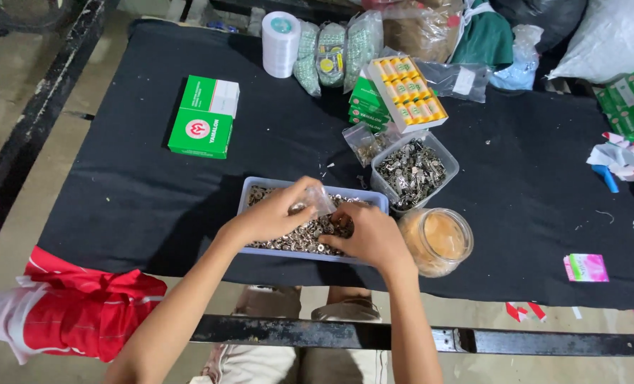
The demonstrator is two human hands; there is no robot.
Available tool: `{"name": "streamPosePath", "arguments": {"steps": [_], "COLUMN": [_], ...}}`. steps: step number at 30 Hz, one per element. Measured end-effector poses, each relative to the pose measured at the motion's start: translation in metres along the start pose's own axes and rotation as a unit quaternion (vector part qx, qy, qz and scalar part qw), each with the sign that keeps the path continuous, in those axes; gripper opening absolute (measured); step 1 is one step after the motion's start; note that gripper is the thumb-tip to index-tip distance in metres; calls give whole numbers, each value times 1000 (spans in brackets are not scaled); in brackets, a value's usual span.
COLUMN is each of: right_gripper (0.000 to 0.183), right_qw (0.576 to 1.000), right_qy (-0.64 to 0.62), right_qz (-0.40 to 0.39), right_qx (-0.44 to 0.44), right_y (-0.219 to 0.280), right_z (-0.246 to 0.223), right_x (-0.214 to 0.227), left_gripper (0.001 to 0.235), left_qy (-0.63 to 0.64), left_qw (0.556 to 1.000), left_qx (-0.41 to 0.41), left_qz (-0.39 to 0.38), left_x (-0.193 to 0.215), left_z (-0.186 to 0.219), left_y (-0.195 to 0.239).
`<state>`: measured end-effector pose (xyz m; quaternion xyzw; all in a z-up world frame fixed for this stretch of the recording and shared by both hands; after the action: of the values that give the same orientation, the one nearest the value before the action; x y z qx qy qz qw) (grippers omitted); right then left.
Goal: The person sits on the floor and sorts small metal washers from a blue tray into a clear plastic bag using both hands. They repeatedly pick up washers and place them into the bag, which is held open in their left hand.
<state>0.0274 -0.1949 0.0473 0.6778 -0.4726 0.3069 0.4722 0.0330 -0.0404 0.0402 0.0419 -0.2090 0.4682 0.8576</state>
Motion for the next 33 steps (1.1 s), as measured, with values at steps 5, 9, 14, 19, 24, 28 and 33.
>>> {"name": "streamPosePath", "arguments": {"steps": [5, 9, 14, 19, 24, 28, 33], "right_gripper": [26, 21, 20, 23, 20, 26, 21], "right_qw": [995, 990, 986, 977, 971, 978, 982], "right_qy": [-69, -110, -131, -163, -165, -143, -118], "right_qz": [26, 59, 66, 89, 110, 94, 105], "right_qx": [70, 62, 82, 101, 131, 120, 99], "right_y": [-22, -26, -18, -8, -4, -11, -16], "right_z": [8, 17, 15, 9, 9, 10, 10], "right_x": [-10, -9, -7, 5, 7, -1, -5], "left_gripper": [35, 55, 56, 47, 50, 61, 44], "left_qy": [7, 8, -54, -134, -145, -130, -157], "left_qw": [999, 999, 997, 981, 965, 976, 978], "left_qx": [-26, -44, -35, -104, -158, -123, -77], "left_qz": [-17, 7, 33, 95, 150, 122, 112], "left_x": [2, 3, 2, 9, 14, 12, 13], "left_z": [-17, -18, -14, -14, -34, -20, -23], "left_y": [-18, -18, -3, 0, -1, -3, -1]}}
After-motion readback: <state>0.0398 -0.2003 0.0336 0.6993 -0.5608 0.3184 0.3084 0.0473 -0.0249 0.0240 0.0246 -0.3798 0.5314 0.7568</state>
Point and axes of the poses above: each hand's wrist, its own y-axis away from the middle knuckle, its own x-axis out of the back of the hand, z = x × y, the point moved 7 cm from there along -y, towards the middle knuckle, and after that the axes turned 15 degrees about -x, right-handed, at the moved point
